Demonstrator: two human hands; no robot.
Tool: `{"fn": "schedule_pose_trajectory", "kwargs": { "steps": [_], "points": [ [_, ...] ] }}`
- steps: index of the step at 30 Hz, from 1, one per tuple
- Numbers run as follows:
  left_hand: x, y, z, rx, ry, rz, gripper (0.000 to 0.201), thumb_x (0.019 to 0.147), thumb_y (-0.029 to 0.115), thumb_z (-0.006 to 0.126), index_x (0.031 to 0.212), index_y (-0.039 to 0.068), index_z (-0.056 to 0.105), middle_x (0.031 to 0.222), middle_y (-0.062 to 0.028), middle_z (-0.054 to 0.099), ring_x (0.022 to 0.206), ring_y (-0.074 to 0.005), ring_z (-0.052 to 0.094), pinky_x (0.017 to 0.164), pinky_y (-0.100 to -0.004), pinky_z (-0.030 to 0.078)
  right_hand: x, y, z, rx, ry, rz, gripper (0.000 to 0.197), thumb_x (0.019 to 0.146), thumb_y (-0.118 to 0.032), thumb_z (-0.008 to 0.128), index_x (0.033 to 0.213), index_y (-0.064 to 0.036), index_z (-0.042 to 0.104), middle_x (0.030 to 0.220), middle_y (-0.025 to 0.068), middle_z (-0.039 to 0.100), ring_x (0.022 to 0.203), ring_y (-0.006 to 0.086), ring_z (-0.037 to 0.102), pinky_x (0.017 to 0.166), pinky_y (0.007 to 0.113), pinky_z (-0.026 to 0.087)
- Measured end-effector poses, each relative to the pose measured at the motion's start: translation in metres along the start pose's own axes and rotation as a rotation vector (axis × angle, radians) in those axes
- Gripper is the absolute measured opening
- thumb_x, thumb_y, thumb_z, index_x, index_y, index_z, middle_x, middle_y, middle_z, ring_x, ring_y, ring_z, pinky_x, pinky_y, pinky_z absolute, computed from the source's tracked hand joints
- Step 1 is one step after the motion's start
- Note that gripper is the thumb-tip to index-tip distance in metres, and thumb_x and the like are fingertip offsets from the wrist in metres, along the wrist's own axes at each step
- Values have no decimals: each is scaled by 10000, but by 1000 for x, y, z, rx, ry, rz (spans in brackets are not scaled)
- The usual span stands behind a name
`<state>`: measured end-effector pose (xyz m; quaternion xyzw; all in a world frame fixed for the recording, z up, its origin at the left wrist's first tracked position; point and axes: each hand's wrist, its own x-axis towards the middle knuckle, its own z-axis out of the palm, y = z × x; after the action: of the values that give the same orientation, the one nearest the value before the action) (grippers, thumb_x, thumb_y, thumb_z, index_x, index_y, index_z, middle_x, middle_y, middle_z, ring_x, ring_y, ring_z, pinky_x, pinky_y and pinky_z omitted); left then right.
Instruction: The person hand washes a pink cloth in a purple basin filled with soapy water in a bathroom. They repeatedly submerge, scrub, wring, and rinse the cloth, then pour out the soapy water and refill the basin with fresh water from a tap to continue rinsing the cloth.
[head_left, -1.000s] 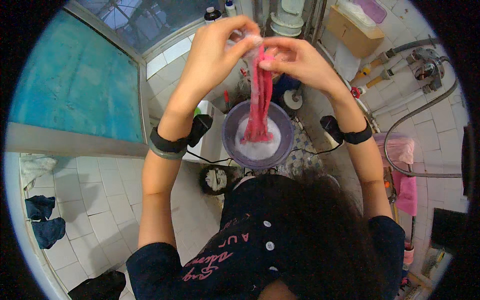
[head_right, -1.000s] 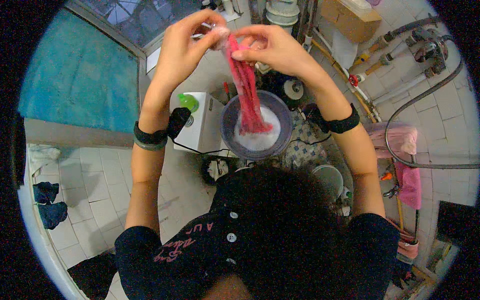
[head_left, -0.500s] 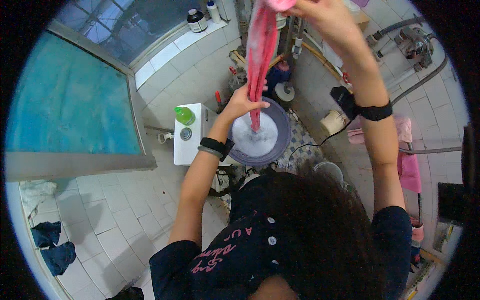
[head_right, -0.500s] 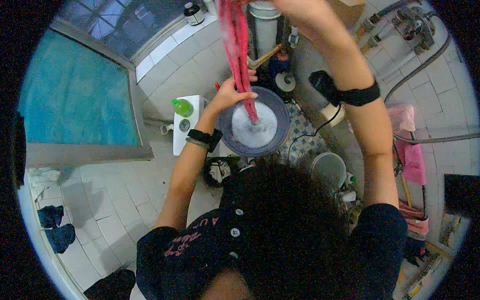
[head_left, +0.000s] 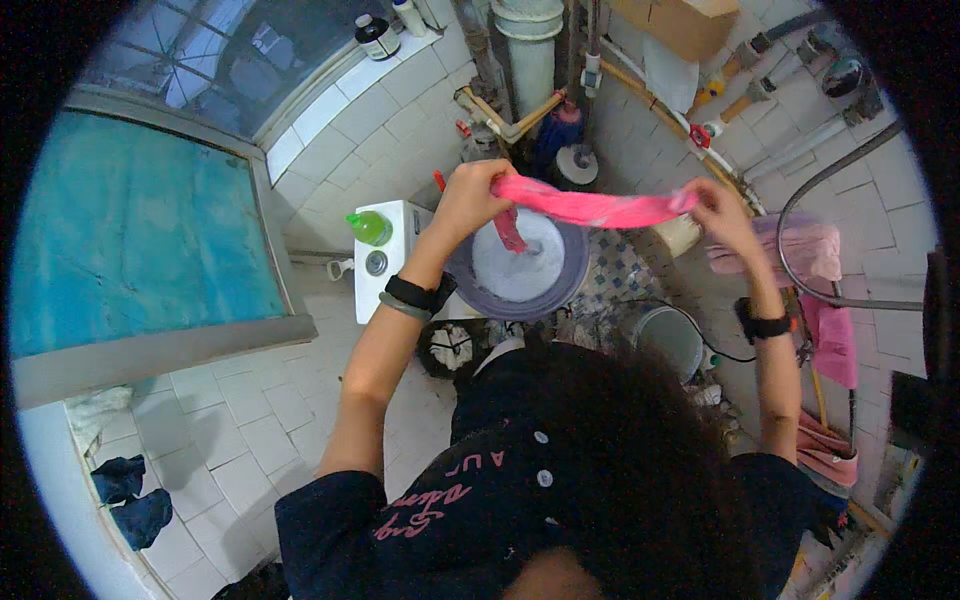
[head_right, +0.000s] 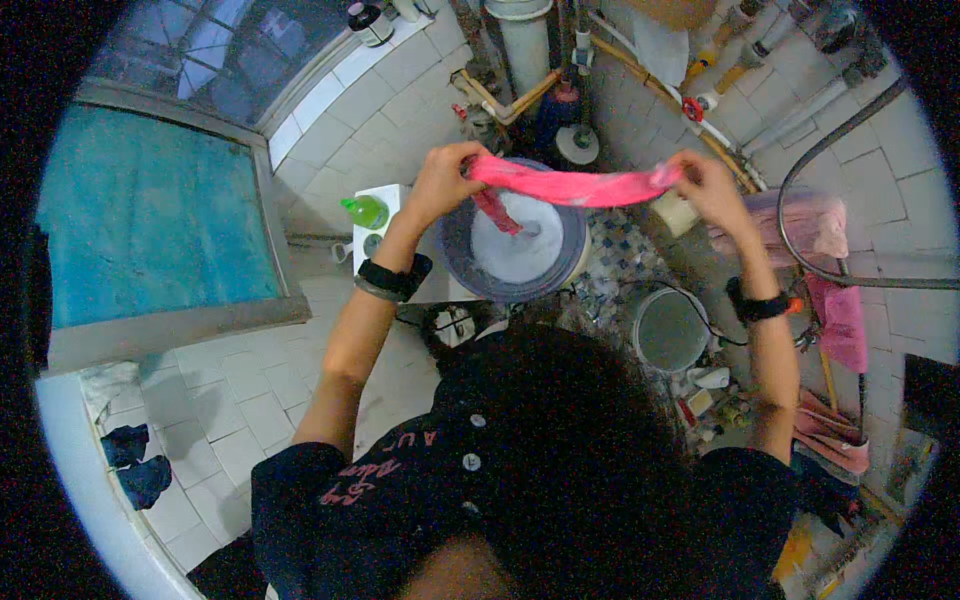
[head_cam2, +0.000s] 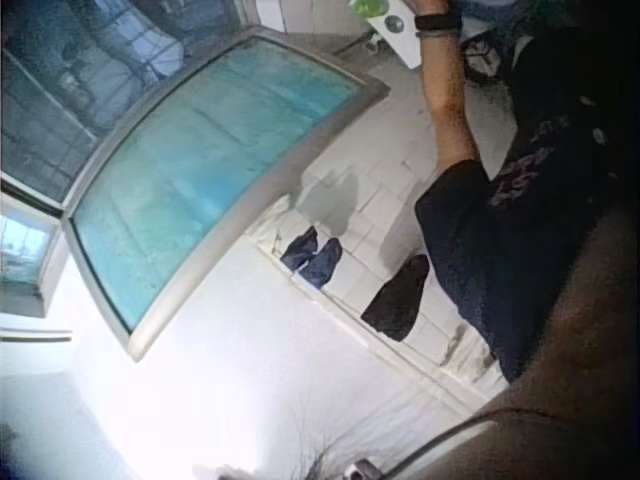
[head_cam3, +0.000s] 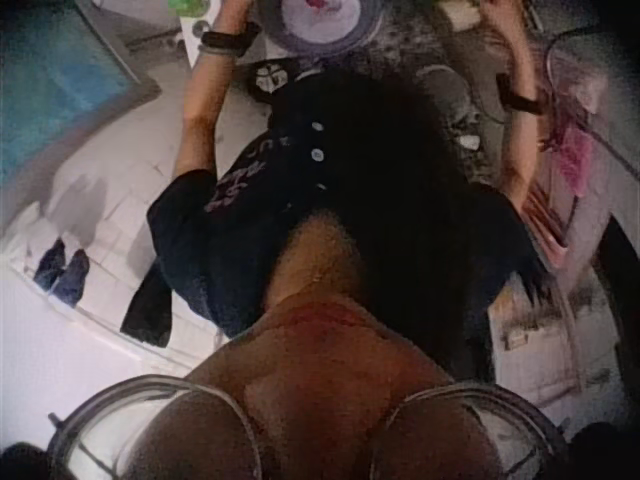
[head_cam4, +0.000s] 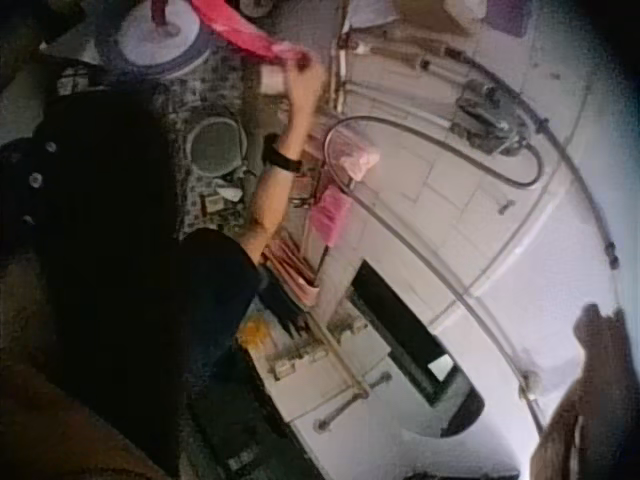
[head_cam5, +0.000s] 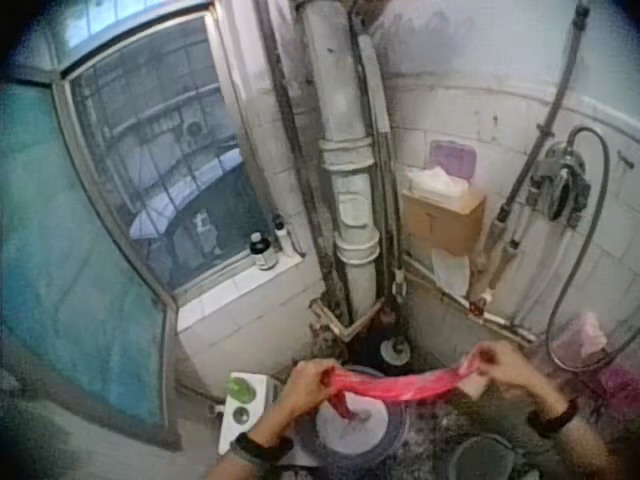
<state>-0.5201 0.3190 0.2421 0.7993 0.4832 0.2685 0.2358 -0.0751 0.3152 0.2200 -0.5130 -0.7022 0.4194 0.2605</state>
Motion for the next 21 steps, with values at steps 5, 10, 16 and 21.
{"fn": "schedule_pose_trajectory", "kwargs": {
  "steps": [5,10,16,21],
  "points": [
    [11,20,10,104,-86,-69,308,704,79,767,992,30,668,855,-151,695,779,-269,685,724,-363,537,30,120,123,110,-42,49,237,822,-119,718,1034,-28,663,899,47,680,832,130,641,765,296,524],
    [21,41,12,85,-76,-107,360,654,72,769,993,55,649,858,-178,699,825,-377,684,742,-418,544,76,160,225,157,-188,-8,415,725,-123,811,1092,-31,640,1037,95,683,958,202,645,857,343,515],
    [29,64,7,88,-79,-128,355,670,51,756,1004,69,637,837,-161,693,798,-364,679,737,-405,540,93,105,289,-18,-26,-99,712,577,-337,926,1178,-80,644,1255,181,617,1201,339,575,1008,453,450],
    [22,64,-7,-10,13,-179,357,678,32,748,1020,68,654,871,-146,701,823,-319,693,753,-377,540,104,61,312,214,173,-167,664,605,-338,919,1172,-95,673,1151,187,677,1090,373,639,927,447,503]
  ]
}}
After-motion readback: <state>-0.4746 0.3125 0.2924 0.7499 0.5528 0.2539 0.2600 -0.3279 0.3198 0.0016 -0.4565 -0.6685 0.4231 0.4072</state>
